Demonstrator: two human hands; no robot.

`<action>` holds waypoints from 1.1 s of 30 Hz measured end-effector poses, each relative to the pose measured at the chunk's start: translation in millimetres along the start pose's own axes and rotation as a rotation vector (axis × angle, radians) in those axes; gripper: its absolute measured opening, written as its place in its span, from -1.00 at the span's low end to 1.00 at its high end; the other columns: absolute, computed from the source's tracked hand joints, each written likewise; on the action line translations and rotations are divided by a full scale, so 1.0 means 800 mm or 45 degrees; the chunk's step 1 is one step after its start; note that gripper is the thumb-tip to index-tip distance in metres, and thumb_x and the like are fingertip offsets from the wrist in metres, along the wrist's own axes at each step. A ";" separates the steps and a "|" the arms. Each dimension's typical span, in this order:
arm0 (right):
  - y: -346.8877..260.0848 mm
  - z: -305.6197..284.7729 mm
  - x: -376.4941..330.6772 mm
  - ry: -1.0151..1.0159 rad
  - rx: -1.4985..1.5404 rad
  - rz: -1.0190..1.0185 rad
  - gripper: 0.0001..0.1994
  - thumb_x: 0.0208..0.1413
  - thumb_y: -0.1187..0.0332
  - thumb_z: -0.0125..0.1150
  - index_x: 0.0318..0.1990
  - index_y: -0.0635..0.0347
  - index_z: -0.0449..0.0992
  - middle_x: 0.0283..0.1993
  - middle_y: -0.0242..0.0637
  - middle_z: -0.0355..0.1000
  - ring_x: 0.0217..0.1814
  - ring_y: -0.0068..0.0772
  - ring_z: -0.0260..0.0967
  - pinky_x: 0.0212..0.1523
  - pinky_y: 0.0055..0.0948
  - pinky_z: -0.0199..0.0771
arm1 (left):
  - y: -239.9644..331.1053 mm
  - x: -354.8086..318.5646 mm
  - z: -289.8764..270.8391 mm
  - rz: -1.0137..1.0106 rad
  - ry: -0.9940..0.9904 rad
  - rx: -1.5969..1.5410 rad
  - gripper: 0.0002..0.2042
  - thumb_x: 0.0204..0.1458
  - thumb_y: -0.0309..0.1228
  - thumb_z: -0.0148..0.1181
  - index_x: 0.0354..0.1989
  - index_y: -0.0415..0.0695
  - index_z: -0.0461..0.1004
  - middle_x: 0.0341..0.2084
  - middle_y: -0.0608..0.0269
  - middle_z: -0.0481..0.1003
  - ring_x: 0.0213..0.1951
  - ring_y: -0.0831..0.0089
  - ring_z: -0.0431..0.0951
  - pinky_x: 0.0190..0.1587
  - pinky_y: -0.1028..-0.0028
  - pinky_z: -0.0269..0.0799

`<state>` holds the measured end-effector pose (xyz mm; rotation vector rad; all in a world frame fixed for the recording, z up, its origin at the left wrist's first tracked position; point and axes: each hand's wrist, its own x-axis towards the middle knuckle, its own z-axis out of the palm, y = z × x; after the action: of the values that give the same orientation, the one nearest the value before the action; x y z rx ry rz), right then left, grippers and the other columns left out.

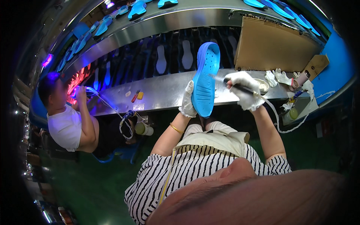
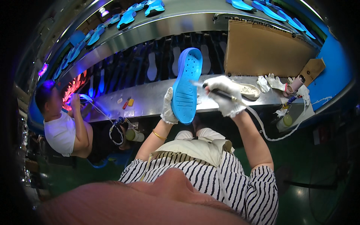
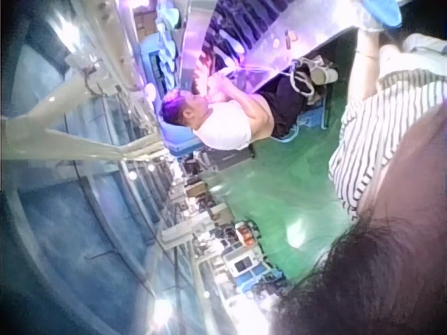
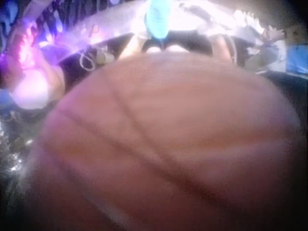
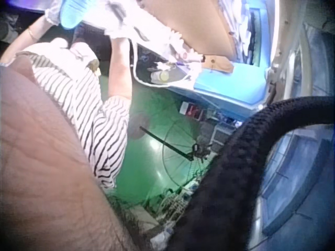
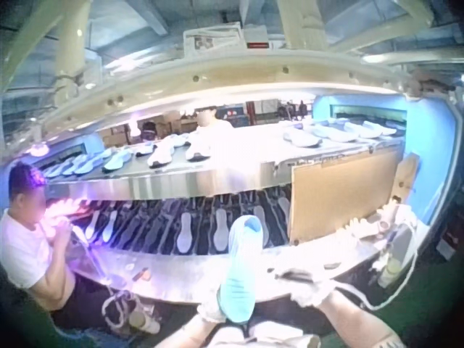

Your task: The person cleans a blue shoe sole using a small brush tool, applying a liquid from a container and wiping the surface.

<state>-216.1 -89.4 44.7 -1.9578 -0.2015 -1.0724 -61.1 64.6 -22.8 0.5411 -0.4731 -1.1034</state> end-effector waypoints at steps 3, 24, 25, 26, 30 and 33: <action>-0.001 -0.017 0.034 0.110 -0.280 -0.204 -0.81 -0.19 0.71 0.24 -0.39 0.25 0.49 -0.30 -0.20 0.49 -0.24 -0.27 0.46 -0.15 -0.41 0.44 | 0.007 -0.006 0.005 0.080 -0.076 0.176 -0.22 0.08 0.18 -0.02 0.27 -0.26 0.12 0.03 -0.09 0.40 0.00 0.08 0.49 0.07 0.13 0.45; 0.052 -0.092 -0.015 0.448 -0.106 0.164 -0.77 -0.13 0.75 0.27 -0.34 0.21 0.50 -0.26 -0.24 0.48 -0.24 -0.45 0.47 -0.17 -0.51 0.49 | 0.180 0.249 0.159 0.023 -0.413 -0.073 -0.28 0.18 0.15 -0.31 0.30 -0.23 0.06 0.11 -0.10 0.33 0.09 0.02 0.40 0.18 -0.09 0.26; 0.061 -0.095 -0.018 0.479 0.003 0.225 -0.76 -0.11 0.75 0.25 -0.32 0.20 0.50 -0.22 -0.22 0.49 -0.22 -0.45 0.47 -0.15 -0.51 0.49 | 0.198 0.288 0.166 0.011 -0.339 -0.218 -0.34 0.21 0.11 -0.31 0.28 -0.20 0.11 0.10 -0.06 0.34 0.11 0.04 0.38 0.18 -0.12 0.23; 0.063 -0.097 -0.010 0.473 -0.033 0.147 -0.74 -0.09 0.76 0.23 -0.30 0.18 0.50 -0.17 -0.20 0.50 -0.19 -0.46 0.47 -0.13 -0.50 0.49 | 0.212 0.325 0.167 0.081 -0.192 -0.083 -0.38 0.19 0.05 -0.23 0.25 -0.21 0.15 0.12 -0.06 0.32 0.12 0.05 0.37 0.19 -0.01 0.23; 0.062 -0.118 -0.001 0.548 0.298 0.262 -0.75 -0.05 0.71 0.25 -0.24 0.18 0.48 -0.14 -0.19 0.50 -0.20 -0.52 0.44 -0.18 -0.55 0.45 | 0.223 0.434 0.129 0.403 0.364 0.949 -0.51 0.15 -0.17 -0.03 0.18 -0.21 0.28 0.17 -0.07 0.28 0.18 0.10 0.31 0.23 0.27 0.21; 0.068 -0.144 -0.003 0.550 0.279 0.411 -0.76 -0.05 0.70 0.25 -0.26 0.17 0.48 -0.13 -0.21 0.49 -0.16 -0.50 0.43 -0.16 -0.54 0.46 | 0.206 0.426 0.120 0.782 0.484 2.307 -0.55 0.14 -0.25 -0.07 0.20 -0.14 0.27 0.17 -0.05 0.28 0.28 0.12 0.15 0.25 0.22 0.12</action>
<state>-260.1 -209.0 38.1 -1.4625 0.2179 -1.1701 124.6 -208.6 185.0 1.9422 -1.1421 0.3213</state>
